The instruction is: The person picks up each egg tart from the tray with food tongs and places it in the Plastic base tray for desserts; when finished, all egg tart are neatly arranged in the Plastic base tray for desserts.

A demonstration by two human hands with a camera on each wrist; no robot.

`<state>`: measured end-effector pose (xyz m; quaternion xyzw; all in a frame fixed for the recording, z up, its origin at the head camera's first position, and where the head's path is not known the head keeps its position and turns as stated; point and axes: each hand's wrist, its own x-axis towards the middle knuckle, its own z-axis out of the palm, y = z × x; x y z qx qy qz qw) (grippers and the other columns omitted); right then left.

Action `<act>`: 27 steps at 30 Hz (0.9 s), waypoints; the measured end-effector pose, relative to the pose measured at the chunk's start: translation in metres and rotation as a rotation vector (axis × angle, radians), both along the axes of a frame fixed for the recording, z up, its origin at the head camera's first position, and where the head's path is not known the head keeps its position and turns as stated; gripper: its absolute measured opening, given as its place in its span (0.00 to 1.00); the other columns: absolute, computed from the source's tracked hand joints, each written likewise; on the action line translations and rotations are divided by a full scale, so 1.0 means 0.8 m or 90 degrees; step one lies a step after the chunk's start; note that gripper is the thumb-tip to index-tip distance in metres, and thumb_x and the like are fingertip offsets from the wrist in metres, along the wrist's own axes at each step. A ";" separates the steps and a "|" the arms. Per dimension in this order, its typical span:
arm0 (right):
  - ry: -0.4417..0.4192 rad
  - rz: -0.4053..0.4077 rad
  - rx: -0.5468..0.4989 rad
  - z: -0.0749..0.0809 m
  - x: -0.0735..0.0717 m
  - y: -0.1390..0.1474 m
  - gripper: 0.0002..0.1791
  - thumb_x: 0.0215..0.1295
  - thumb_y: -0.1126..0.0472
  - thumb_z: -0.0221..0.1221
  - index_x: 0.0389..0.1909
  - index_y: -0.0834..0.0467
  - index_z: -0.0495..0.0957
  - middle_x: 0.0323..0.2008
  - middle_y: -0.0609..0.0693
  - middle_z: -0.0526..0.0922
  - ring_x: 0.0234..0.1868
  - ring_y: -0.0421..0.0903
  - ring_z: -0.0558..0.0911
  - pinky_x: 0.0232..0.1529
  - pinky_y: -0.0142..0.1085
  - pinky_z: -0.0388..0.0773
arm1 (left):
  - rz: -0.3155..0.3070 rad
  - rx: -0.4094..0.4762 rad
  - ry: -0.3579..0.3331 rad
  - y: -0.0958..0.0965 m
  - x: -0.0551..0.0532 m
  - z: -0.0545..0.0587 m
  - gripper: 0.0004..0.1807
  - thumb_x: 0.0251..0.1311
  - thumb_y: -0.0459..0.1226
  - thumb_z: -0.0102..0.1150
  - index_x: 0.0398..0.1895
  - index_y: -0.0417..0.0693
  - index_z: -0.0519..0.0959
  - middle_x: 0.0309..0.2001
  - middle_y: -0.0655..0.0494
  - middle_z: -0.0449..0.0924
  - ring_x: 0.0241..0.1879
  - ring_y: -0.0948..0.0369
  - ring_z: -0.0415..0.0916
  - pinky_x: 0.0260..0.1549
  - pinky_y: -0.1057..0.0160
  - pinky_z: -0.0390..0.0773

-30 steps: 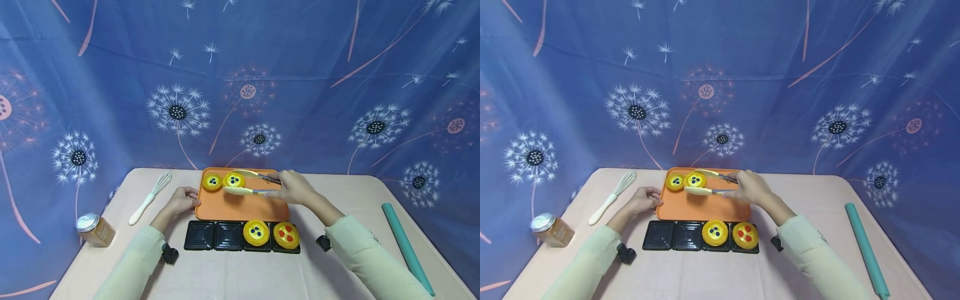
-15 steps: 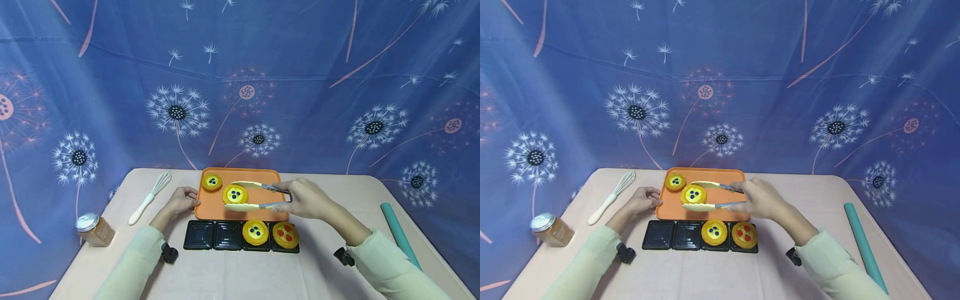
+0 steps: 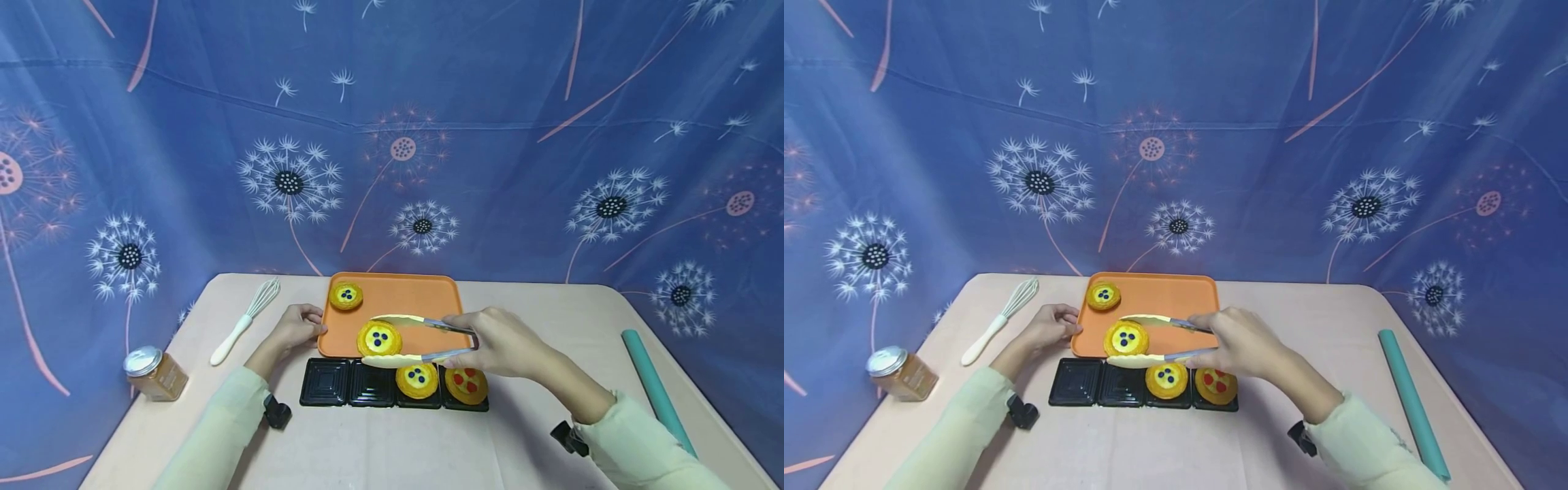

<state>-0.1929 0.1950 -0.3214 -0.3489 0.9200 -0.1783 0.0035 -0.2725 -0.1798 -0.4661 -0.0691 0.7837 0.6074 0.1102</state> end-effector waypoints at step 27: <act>-0.019 0.056 0.056 -0.041 0.002 -0.025 0.32 0.52 0.43 0.73 0.54 0.58 0.83 0.43 0.48 0.88 0.27 0.34 0.75 0.25 0.33 0.73 | -0.003 -0.007 0.010 0.000 0.000 0.000 0.18 0.58 0.24 0.61 0.52 0.29 0.73 0.39 0.45 0.73 0.25 0.59 0.77 0.23 0.61 0.85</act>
